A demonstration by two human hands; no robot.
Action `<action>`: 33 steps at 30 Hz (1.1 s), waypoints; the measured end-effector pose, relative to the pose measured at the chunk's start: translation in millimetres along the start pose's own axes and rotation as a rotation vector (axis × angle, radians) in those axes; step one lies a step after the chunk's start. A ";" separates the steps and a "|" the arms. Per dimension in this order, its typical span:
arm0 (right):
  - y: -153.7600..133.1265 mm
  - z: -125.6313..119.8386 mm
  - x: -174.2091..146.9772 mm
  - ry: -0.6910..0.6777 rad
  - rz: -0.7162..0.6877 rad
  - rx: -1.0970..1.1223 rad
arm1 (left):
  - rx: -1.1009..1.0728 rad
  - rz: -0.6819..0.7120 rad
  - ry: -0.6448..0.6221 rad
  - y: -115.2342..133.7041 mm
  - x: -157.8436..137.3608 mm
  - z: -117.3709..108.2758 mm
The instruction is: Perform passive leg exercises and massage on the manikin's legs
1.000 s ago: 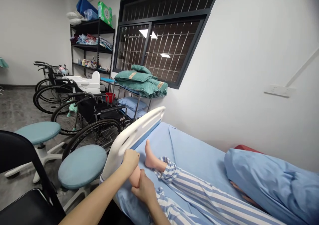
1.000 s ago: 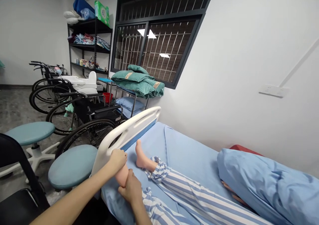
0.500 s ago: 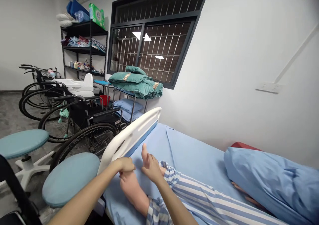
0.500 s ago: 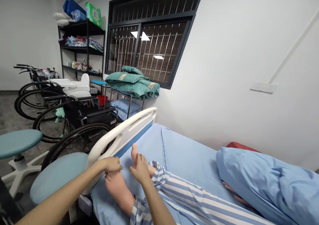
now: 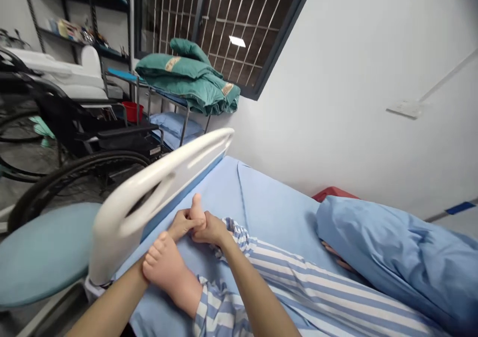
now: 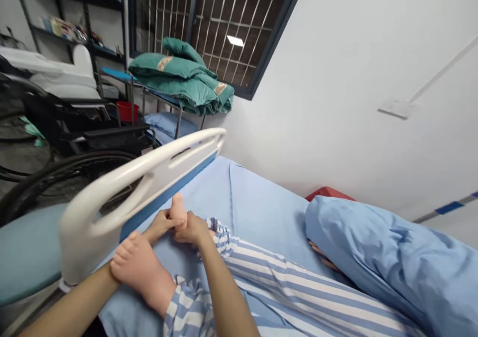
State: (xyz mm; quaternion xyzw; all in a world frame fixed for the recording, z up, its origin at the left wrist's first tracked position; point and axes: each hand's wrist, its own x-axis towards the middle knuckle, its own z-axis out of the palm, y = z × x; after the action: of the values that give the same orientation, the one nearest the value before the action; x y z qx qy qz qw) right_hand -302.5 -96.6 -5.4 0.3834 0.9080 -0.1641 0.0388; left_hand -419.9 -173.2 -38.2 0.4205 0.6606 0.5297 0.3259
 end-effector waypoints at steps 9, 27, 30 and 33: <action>14.1 14.5 10.6 0.066 -0.089 -0.054 | -0.135 -0.004 0.153 -15.0 6.4 14.6; 8.5 12.0 1.9 0.104 -0.070 -0.066 | 0.434 0.004 -0.052 32.2 9.0 -22.3; 9.4 12.6 2.4 0.109 -0.070 -0.064 | 0.075 0.030 0.014 17.7 3.8 -3.8; 9.4 12.8 2.4 0.108 -0.080 -0.063 | -0.099 0.067 0.134 2.7 5.3 10.2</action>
State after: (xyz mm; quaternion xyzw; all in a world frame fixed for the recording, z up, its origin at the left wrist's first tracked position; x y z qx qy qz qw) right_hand -298.2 -93.1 -20.4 0.3538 0.9281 -0.1158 -0.0049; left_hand -412.7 -163.9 -37.8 0.3894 0.6396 0.5993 0.2831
